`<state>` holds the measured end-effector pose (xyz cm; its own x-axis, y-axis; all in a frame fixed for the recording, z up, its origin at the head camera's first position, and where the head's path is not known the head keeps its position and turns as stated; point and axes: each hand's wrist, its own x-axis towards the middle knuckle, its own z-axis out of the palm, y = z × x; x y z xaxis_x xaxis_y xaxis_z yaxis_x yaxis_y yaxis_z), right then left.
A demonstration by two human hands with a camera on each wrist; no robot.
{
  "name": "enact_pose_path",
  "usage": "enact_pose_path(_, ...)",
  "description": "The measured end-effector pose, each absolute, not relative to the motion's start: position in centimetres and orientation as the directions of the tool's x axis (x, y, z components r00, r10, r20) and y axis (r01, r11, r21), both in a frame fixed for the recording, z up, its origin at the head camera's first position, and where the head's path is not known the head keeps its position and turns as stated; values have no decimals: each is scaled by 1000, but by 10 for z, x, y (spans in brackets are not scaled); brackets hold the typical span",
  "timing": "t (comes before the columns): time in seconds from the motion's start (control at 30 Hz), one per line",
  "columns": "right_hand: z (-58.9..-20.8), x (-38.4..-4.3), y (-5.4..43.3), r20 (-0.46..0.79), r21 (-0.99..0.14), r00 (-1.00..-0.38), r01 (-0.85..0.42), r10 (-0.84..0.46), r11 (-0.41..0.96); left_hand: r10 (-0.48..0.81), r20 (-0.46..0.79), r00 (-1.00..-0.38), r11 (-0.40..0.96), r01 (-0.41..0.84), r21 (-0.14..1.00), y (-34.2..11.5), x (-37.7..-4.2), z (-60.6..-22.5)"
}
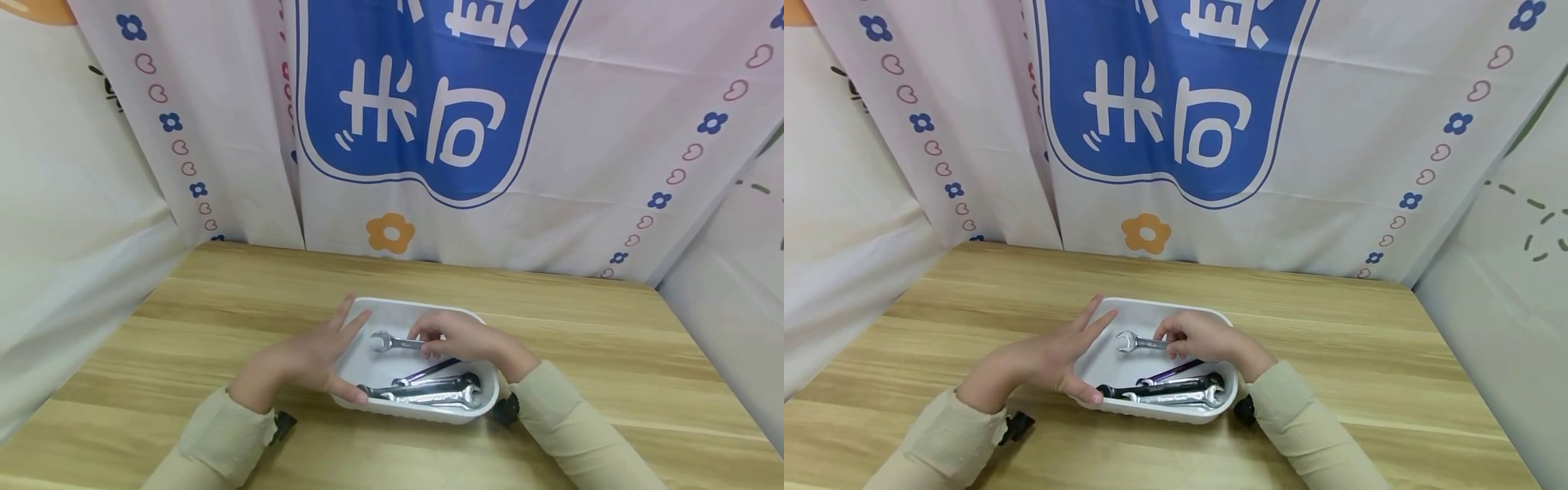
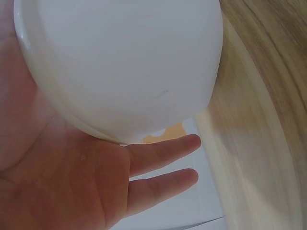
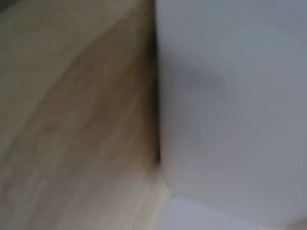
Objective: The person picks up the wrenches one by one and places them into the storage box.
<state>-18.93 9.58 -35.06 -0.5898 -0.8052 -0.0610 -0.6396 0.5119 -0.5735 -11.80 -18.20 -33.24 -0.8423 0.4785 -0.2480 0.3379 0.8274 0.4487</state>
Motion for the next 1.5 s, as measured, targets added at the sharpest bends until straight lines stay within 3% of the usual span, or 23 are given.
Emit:
enact_pose_path(0.6, -355, -190, 95, -65, -468, -552, -719, -831, 514, 484, -250, -839, 822, 339, 457, -182, -118, -331)
enact_pose_path(1.23, -358, -186, 93, -64, -379, -552, -758, -832, 532, 482, -249, -840, 816, 327, 477, -180, -116, -329)
enact_pose_path(1.5, -356, -184, 95, 7, -344, -540, -792, -842, 505, 470, -256, -845, 819, 309, 484, -180, -116, -328)
